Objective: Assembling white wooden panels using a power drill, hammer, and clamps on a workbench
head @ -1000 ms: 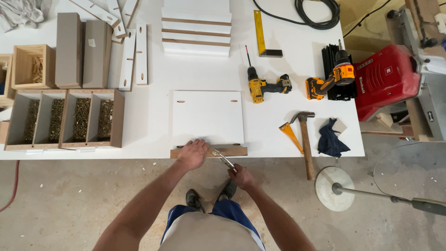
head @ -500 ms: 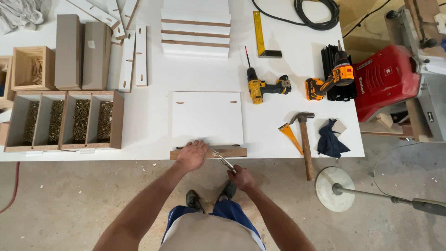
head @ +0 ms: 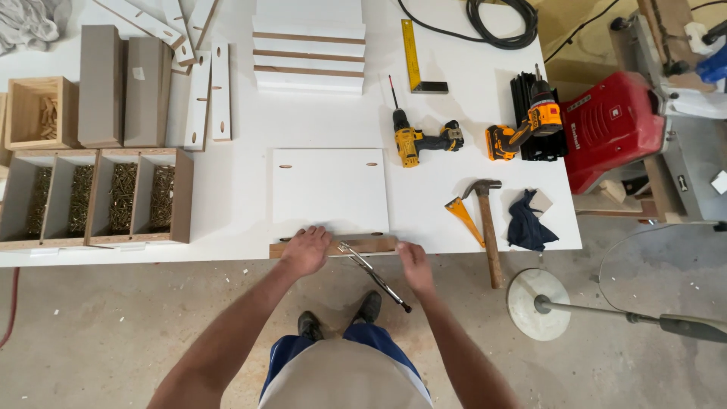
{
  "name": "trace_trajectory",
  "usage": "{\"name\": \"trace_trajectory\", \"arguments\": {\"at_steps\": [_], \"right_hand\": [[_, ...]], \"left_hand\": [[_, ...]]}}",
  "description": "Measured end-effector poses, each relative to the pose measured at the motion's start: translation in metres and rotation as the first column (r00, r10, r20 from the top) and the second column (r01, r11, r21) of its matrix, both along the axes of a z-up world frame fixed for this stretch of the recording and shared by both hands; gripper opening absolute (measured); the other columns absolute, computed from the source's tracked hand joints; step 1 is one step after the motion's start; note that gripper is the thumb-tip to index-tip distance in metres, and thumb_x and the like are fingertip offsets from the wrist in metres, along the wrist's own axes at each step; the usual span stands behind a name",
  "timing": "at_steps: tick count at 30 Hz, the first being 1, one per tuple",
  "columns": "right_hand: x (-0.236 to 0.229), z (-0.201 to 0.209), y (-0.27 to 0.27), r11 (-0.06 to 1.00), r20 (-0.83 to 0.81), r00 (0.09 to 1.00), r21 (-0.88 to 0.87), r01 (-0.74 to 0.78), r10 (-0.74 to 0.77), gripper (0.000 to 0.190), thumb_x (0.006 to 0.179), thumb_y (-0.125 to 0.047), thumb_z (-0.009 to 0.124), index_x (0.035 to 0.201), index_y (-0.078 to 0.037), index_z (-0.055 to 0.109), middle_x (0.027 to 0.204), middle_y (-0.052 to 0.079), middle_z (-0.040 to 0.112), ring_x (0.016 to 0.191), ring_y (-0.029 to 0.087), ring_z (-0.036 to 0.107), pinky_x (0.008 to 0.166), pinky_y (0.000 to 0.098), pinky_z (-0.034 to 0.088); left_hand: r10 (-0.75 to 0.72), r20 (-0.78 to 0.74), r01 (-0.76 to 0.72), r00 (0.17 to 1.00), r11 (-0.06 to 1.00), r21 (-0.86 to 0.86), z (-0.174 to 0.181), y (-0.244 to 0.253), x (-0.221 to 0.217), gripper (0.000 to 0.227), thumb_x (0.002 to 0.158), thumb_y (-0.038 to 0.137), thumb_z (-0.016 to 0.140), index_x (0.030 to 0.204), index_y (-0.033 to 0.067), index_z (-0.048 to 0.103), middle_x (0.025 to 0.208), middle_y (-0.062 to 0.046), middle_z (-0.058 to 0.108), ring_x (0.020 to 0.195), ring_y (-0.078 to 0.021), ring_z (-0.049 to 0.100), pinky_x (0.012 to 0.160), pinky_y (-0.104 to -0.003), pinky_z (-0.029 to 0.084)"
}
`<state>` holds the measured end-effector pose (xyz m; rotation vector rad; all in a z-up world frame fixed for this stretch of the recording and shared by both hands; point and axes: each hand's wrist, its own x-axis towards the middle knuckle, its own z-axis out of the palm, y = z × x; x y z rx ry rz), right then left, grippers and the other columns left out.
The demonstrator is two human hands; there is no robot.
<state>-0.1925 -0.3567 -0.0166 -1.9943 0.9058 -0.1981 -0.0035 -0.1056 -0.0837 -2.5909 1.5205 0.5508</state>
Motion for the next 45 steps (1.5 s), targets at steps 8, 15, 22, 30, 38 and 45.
{"name": "trace_trajectory", "arguments": {"at_steps": [8, 15, 22, 30, 38, 45], "right_hand": [[0.028, -0.007, -0.004, 0.972, -0.290, 0.937, 0.190, -0.141, 0.192, 0.071, 0.096, -0.073, 0.056, 0.131, -0.013, 0.073, 0.126, 0.011, 0.073, 0.123, 0.034, 0.065, 0.097, 0.0452, 0.054], [0.034, 0.021, 0.002, 0.965, -0.288, 0.942, 0.241, -0.101, 0.171, 0.066, 0.094, -0.058, 0.066, 0.128, -0.002, 0.073, 0.108, 0.018, 0.076, 0.108, 0.034, 0.072, 0.089, 0.0449, 0.057], [0.039, 0.022, -0.005, 0.931, -0.235, 0.965, 0.364, -0.024, 0.117, 0.067, 0.089, -0.043, 0.077, 0.127, 0.011, 0.068, 0.111, 0.028, 0.073, 0.104, 0.033, 0.073, 0.089, 0.0403, 0.058], [0.042, 0.034, -0.008, 0.877, -0.280, 0.955, 0.478, 0.051, 0.097, 0.075, 0.089, -0.044, 0.081, 0.139, 0.008, 0.060, 0.124, 0.027, 0.070, 0.113, 0.035, 0.071, 0.106, 0.0592, 0.042], [0.047, 0.014, -0.015, 0.831, -0.165, 0.986, 0.551, 0.078, 0.017, 0.075, 0.079, -0.028, 0.092, 0.129, 0.018, 0.061, 0.115, 0.028, 0.066, 0.095, 0.027, 0.070, 0.086, 0.0385, 0.060], [0.049, 0.024, -0.017, 0.868, -0.224, 0.972, 0.495, 0.046, 0.076, 0.074, 0.079, -0.034, 0.092, 0.127, 0.014, 0.065, 0.117, 0.032, 0.069, 0.105, 0.039, 0.072, 0.091, 0.0497, 0.057]], "left_hand": [[0.282, -0.203, -0.321, 0.938, 0.925, -0.201, 0.149, 0.038, -0.013, 0.097, 0.088, 0.070, 0.063, 0.153, 0.0014, 0.043, 0.146, -0.021, 0.054, 0.139, -0.0374, 0.050, 0.118, -0.050, 0.037], [0.604, -0.790, -0.974, 0.105, 0.222, 0.041, 0.111, 0.121, -0.011, 0.069, 0.096, 0.051, 0.071, 0.132, -0.0073, 0.068, 0.109, -0.026, 0.072, 0.110, -0.0367, 0.071, 0.093, -0.043, 0.058], [0.458, -0.888, -0.983, -0.045, 0.139, 0.121, 0.054, 0.124, -0.001, 0.070, 0.092, 0.036, 0.080, 0.136, -0.0136, 0.060, 0.116, -0.033, 0.068, 0.110, -0.0361, 0.070, 0.095, -0.043, 0.059], [0.426, -0.900, -0.975, -0.095, 0.143, 0.170, 0.067, 0.117, 0.009, 0.082, 0.085, 0.034, 0.085, 0.136, -0.0215, 0.054, 0.127, -0.041, 0.061, 0.111, -0.0383, 0.068, 0.094, -0.042, 0.058], [0.431, -0.893, -0.969, -0.132, 0.133, 0.208, 0.040, 0.120, 0.015, 0.080, 0.088, 0.032, 0.085, 0.139, -0.0203, 0.052, 0.120, -0.034, 0.063, 0.104, -0.0328, 0.069, 0.091, -0.040, 0.060], [0.448, -0.882, -0.961, -0.148, 0.144, 0.235, 0.078, 0.119, 0.015, 0.086, 0.084, 0.033, 0.089, 0.139, -0.0217, 0.050, 0.126, -0.040, 0.060, 0.113, -0.0415, 0.067, 0.096, -0.045, 0.058]]}}
